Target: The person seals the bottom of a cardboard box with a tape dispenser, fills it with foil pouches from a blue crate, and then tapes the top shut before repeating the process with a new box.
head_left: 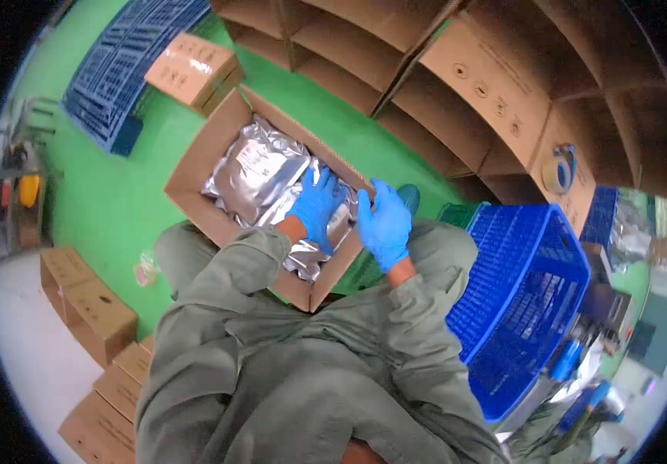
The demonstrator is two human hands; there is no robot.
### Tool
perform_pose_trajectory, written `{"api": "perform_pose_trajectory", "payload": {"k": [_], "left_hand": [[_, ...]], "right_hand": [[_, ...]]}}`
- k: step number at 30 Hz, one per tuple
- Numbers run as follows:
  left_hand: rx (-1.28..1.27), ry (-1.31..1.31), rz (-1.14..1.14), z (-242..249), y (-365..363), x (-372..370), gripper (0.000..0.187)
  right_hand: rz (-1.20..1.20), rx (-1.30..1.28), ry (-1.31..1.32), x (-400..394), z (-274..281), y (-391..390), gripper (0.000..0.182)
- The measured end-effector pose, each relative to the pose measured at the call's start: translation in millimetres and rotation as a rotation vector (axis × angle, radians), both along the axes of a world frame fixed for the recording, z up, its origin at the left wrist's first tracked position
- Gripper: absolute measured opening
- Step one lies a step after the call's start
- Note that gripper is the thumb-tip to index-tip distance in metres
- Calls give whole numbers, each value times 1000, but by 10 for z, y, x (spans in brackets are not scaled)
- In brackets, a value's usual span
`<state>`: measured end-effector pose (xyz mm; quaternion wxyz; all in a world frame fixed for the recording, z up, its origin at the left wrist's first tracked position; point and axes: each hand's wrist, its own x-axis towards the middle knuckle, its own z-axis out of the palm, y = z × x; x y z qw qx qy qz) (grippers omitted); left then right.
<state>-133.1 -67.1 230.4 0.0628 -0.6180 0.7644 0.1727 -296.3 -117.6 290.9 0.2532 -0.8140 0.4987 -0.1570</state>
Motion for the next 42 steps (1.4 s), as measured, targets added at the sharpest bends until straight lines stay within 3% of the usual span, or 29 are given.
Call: {"api": "perform_pose_trajectory", "payload": {"k": [1,7,9,10,11,13,14,15,17,18,20,22,24,26,27,29,31,32,33,34,35,36,38,40,42], "left_hand": [[52,-72,-39,51,-66,-16,134],[-17,53,-32,-130,0,162,129],[-108,166,-48,-240,37,248,121],[-131,268,-104,-118,36,373,107],[-121,254,-109,-86,70,535,107],[-212,338,251,-88,258,923,94],[-305,218,367,411,343,1153,91],[-410,92,473,957,396,1386,87],[-615,-288,705,1075,658,1863,87],[-625,-294,670,1098,691,1879,87],[-19,76,944,1053,753,1845,92],[-15,17,918,986,801,1832,96],[1,-30,916,951,774,1733,101],[334,94,809,974,788,1481,117],[172,-107,728,613,933,1144,132],[664,-293,508,605,667,889,155],[726,-221,630,489,561,849,153],[737,-193,656,320,607,822,153],[621,-189,749,95,686,816,149],[508,-201,830,-38,760,818,145],[528,-212,831,-31,814,807,145],[501,-104,861,38,839,796,143],[449,14,867,145,777,788,141],[503,-67,805,161,621,728,144],[652,-277,719,150,590,750,154]], "right_hand": [[-27,-23,-45,42,-1,-19,41],[-35,-53,-200,-5,-112,-106,39],[-71,-199,-244,-87,-22,-36,38],[-108,-156,-167,-222,47,23,38],[-149,-99,-84,-406,142,62,38],[89,180,328,-828,354,44,42],[239,210,366,-962,362,110,40],[218,234,354,-912,308,228,40],[635,56,-129,-629,143,391,39],[517,96,-168,-378,-16,522,42],[573,202,19,89,-162,376,44],[521,32,74,517,-710,436,44],[513,69,162,663,-821,385,46],[546,101,257,762,-843,416,48],[553,151,285,748,-837,383,48],[591,150,328,883,-730,180,48],[548,349,246,926,-592,96,47],[572,285,254,1046,-482,0,45],[648,98,257,1268,236,-66,53],[479,-384,-143,1445,453,-8,63],[464,-368,-410,1634,925,-36,74],[438,-595,-567,1860,1112,-96,76],[341,-828,-732,2038,1042,-157,77],[598,-413,-547,2226,424,-67,78],[638,-278,-192,2178,-1293,-188,76]]}}
